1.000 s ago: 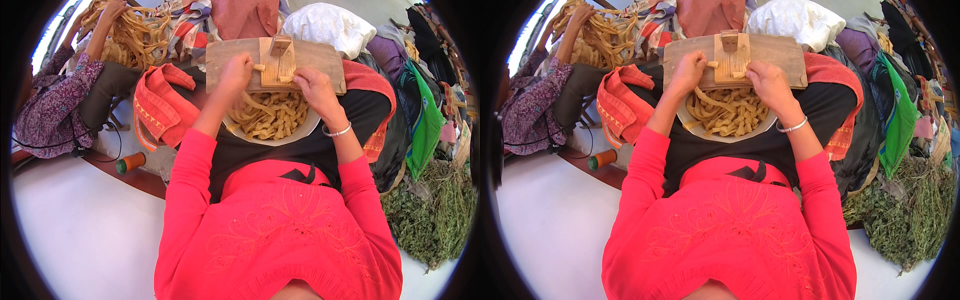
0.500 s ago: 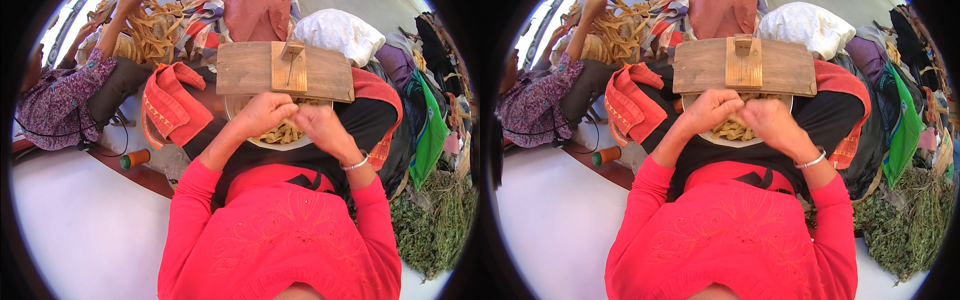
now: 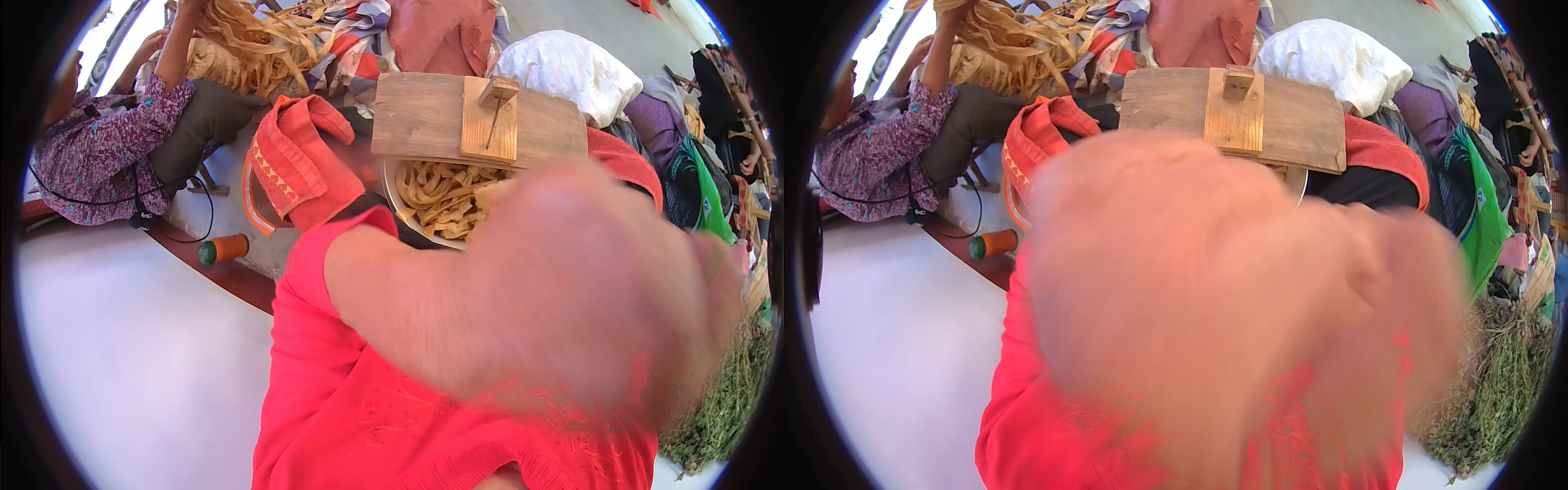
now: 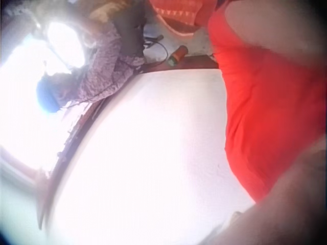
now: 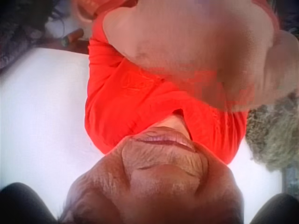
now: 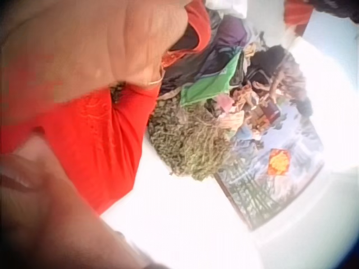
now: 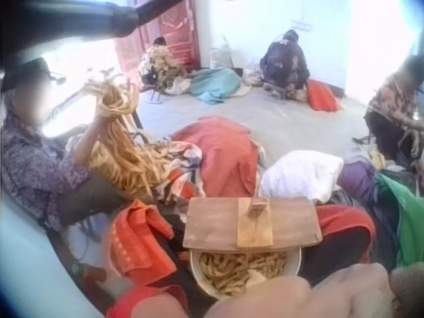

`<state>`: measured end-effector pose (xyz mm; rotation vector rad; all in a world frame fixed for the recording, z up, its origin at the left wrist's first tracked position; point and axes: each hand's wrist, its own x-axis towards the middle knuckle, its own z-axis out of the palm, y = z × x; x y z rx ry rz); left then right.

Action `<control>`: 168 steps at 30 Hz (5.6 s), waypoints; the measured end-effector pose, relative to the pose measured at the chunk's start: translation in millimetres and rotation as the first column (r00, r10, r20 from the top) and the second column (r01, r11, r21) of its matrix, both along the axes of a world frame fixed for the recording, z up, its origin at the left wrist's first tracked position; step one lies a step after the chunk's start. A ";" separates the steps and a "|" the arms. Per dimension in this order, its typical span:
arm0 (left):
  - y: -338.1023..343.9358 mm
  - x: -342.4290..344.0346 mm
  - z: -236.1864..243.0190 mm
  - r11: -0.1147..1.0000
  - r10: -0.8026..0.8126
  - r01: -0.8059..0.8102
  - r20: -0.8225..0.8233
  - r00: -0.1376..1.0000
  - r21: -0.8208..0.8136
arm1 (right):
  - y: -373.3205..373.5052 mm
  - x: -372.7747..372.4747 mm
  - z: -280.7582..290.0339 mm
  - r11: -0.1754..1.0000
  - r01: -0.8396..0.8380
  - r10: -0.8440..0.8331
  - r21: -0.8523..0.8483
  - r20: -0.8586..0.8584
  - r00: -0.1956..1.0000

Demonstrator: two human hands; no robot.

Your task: The person shapes strips of dough into twisted pieces using a wooden board and their hands, then drops them into a bowl.

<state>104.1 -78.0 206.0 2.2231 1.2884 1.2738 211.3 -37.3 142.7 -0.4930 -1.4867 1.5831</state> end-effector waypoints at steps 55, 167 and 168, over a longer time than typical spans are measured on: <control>9.8 -70.4 -211.2 0.918 -0.042 0.152 0.291 0.956 -0.366 | 5.4 3.5 -141.2 0.818 0.569 -0.548 -0.088 0.184 0.816; 13.4 -56.4 -207.8 0.534 0.243 0.524 0.714 0.656 -0.663 | -3.5 1.5 -139.7 0.740 0.666 -0.665 0.093 0.248 0.705; 5.3 -63.9 -205.9 0.553 0.219 0.525 0.721 0.657 -0.647 | -3.1 5.4 -140.0 0.734 0.678 -0.666 0.033 0.228 0.710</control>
